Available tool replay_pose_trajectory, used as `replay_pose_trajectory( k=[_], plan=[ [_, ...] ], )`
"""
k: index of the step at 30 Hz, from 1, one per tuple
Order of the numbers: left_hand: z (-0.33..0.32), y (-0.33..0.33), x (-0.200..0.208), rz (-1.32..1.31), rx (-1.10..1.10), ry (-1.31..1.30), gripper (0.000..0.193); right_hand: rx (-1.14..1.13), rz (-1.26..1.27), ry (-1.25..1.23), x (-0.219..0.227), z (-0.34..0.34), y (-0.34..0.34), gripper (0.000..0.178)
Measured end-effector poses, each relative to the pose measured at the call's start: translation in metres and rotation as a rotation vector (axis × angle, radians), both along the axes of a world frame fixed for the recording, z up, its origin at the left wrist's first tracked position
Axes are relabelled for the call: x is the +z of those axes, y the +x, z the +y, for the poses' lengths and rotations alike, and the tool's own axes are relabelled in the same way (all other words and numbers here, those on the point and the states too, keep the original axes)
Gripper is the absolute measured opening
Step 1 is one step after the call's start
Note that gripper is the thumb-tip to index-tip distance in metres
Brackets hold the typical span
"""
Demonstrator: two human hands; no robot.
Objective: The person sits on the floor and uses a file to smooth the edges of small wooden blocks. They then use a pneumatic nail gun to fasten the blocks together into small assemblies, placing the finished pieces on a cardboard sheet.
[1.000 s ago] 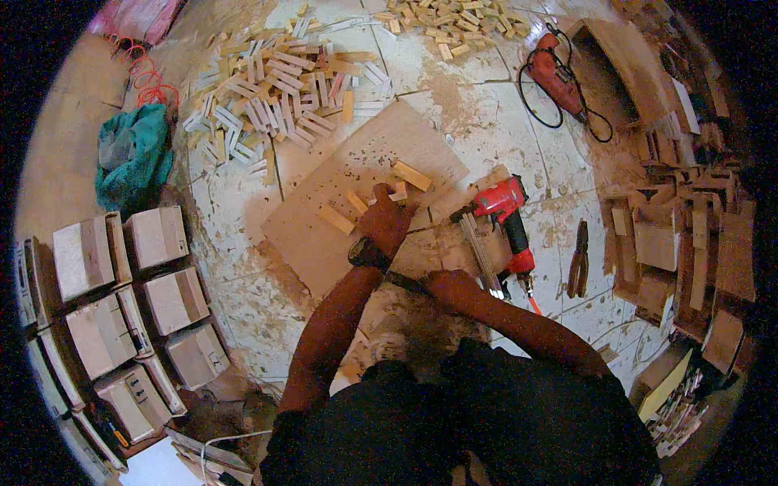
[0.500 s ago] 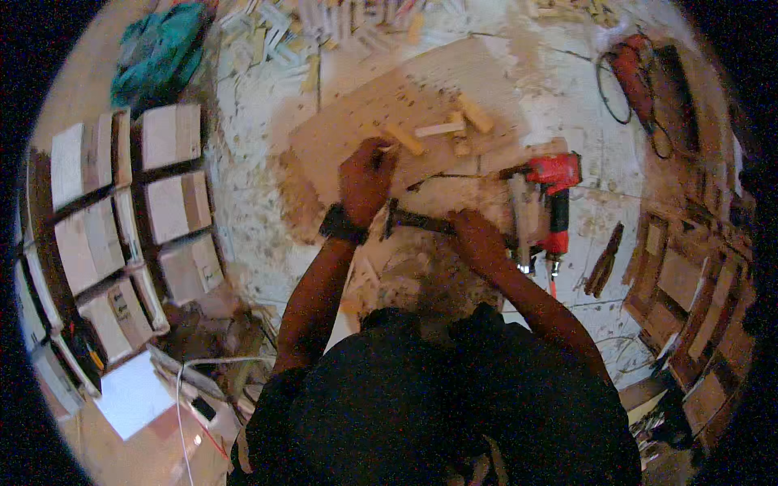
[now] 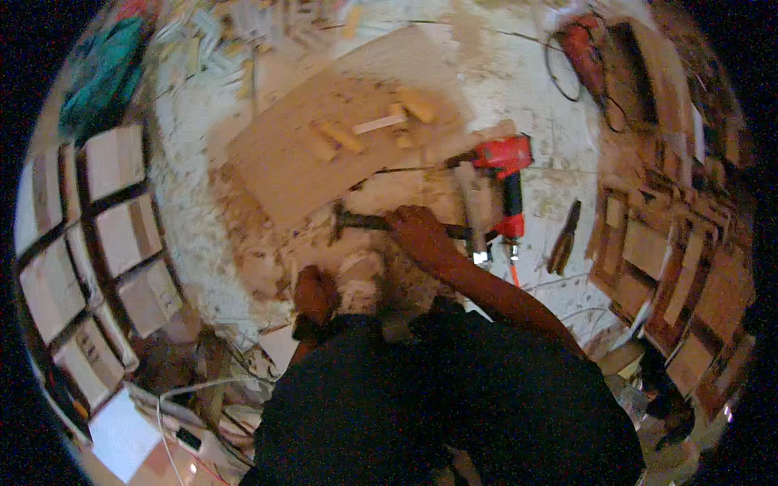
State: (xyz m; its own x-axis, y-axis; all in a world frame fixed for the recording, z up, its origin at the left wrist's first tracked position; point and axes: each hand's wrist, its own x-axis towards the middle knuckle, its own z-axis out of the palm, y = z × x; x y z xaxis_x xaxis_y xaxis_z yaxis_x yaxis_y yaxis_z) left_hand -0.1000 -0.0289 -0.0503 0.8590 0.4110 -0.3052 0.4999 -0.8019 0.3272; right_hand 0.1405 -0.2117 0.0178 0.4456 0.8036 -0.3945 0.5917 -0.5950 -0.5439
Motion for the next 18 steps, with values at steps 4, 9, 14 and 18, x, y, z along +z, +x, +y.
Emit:
replay_pose_trajectory(
  k=[4, 9, 14, 18],
  plan=[
    [0.014, 0.030, 0.037, -0.149, 0.304, -0.188, 0.021, -0.277, -0.303, 0.191, 0.014, -0.034, 0.012, 0.039],
    [0.031, 0.110, 0.091, -0.345, 0.633, -0.927, 0.029, -1.144, -0.598, 0.066, 0.019, -0.117, 0.076, 0.055],
    [0.044, 0.235, 0.083, -0.340, 0.037, -0.725, 0.026, -1.162, 0.667, 0.272, 0.007, -0.162, 0.112, 0.038],
    [0.036, 0.287, 0.070, -0.272, 0.102, -1.014, 0.025, -1.095, 0.756, 0.232, 0.005, -0.165, 0.121, 0.041]
  ],
)
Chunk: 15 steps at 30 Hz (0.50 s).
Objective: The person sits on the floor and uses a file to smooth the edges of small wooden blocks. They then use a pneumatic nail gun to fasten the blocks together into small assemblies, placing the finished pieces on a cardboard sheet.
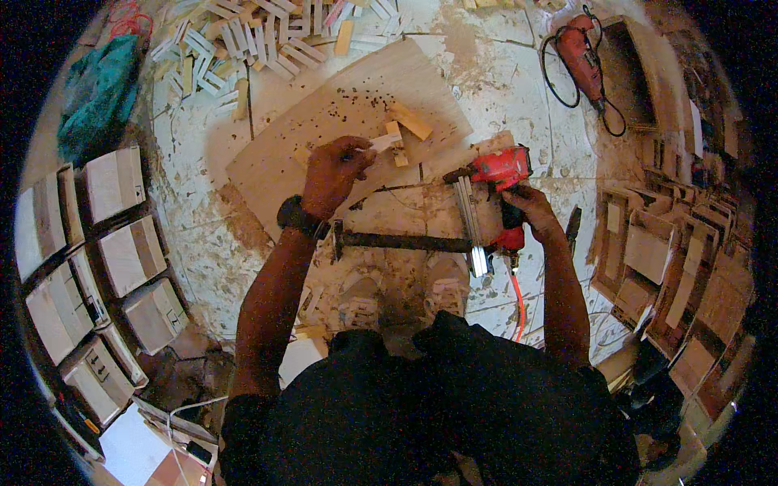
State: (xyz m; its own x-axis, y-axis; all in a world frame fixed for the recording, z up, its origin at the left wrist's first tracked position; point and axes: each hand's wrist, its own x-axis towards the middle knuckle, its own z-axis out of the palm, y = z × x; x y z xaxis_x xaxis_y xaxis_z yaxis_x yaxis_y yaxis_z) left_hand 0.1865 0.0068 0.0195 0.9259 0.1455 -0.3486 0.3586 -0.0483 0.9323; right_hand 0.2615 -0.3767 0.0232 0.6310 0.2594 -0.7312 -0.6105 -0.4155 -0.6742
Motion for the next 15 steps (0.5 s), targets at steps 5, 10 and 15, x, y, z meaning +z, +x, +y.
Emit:
replay_pose_trajectory(
  k=[5, 10, 15],
  plan=[
    [-0.014, 0.012, 0.001, 0.065, -0.119, 0.179, 0.022, 0.033, -0.059, 0.012, 0.000, 0.002, 0.000, 0.041],
    [-0.038, -0.006, 0.010, 0.364, 0.126, 0.073, 0.019, 0.050, 0.038, 0.072, -0.001, 0.008, 0.009, 0.055],
    [-0.057, -0.009, 0.001, 0.249, 0.508, -0.166, 0.026, 0.071, 0.186, 0.063, 0.005, 0.016, 0.016, 0.054]
  ],
)
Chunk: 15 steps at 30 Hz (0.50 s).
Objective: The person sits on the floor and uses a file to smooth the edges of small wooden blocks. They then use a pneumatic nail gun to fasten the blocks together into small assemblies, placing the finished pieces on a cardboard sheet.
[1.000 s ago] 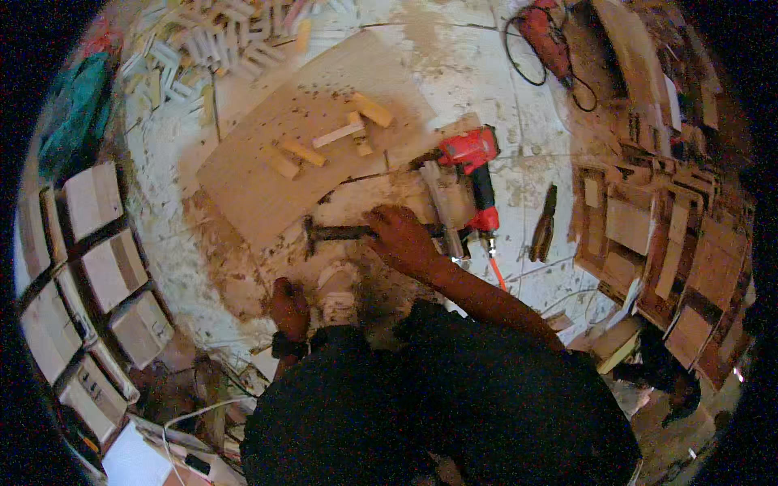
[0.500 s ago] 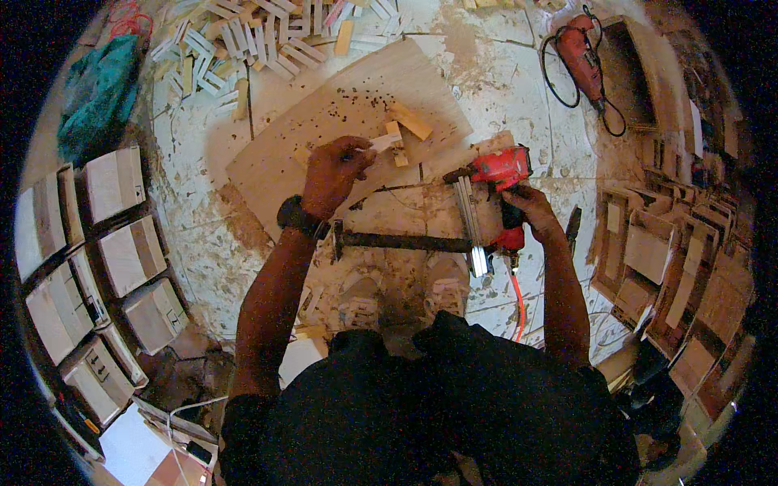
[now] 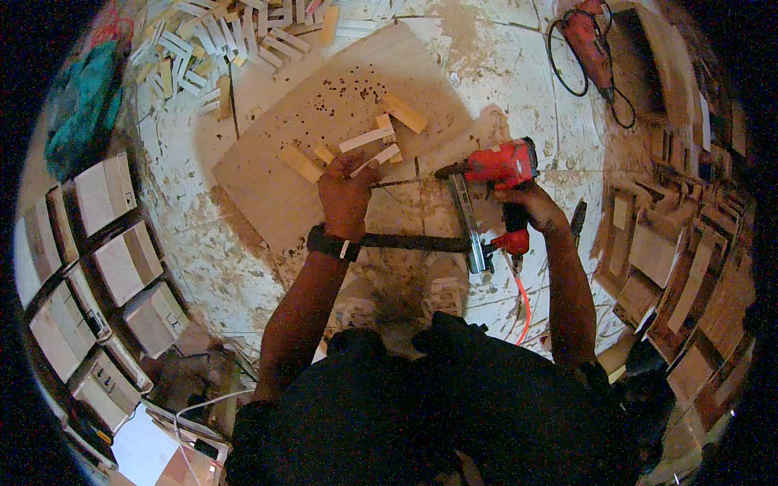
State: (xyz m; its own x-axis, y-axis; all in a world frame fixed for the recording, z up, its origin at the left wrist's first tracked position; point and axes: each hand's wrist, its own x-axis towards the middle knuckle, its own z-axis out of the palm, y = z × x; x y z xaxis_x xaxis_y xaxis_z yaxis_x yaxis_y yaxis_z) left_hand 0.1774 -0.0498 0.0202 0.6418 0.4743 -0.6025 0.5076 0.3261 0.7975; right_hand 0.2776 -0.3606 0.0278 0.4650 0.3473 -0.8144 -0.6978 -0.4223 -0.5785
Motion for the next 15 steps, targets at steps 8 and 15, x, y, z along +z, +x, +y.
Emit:
replay_pose_trajectory(
  k=[8, 15],
  plan=[
    [0.018, 0.008, -0.018, 0.004, -0.274, 0.330, 0.028, -0.122, -0.032, 0.041, 0.029, 0.008, -0.018, 0.037],
    [0.040, 0.033, -0.005, 0.005, -0.457, 0.211, 0.028, -0.086, -0.177, -0.162, 0.073, 0.008, -0.026, 0.035]
  ],
)
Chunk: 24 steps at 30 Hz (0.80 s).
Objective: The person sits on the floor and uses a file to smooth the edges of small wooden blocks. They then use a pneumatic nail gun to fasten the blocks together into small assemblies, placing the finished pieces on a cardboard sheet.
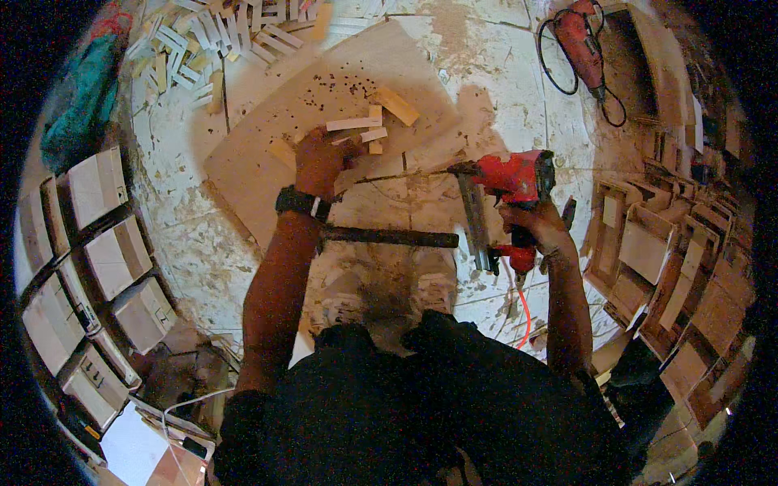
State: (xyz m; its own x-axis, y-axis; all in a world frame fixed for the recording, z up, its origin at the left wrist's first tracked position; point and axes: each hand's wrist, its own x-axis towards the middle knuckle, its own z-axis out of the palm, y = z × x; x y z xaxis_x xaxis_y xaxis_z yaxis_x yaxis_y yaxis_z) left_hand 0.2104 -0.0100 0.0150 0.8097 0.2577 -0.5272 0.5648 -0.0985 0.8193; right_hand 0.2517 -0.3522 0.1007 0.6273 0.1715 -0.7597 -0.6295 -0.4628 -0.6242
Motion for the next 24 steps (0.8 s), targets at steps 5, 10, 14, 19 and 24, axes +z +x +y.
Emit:
replay_pose_trajectory(
  k=[5, 10, 14, 19, 24],
  plan=[
    [0.020, 0.016, 0.001, 0.150, -0.154, 0.052, 0.040, 0.010, -0.111, -0.064, 0.029, 0.009, -0.004, 0.038],
    [0.039, 0.022, -0.013, 0.002, -0.220, 0.079, 0.044, 0.398, -0.348, -0.253, 0.035, 0.030, 0.001, 0.043],
    [0.044, 0.028, -0.022, -0.069, -0.349, 0.255, 0.042, 0.662, -0.636, -0.125, 0.033, 0.060, 0.001, 0.037],
    [0.040, 0.026, -0.029, -0.081, -0.221, 0.024, 0.035, 0.528, -0.579, -0.070, 0.035, 0.095, -0.003, 0.030],
    [0.031, 0.023, -0.021, -0.023, -0.233, 0.033, 0.030, 0.447, -0.530, -0.166, 0.041, 0.104, -0.006, 0.028]
  ],
)
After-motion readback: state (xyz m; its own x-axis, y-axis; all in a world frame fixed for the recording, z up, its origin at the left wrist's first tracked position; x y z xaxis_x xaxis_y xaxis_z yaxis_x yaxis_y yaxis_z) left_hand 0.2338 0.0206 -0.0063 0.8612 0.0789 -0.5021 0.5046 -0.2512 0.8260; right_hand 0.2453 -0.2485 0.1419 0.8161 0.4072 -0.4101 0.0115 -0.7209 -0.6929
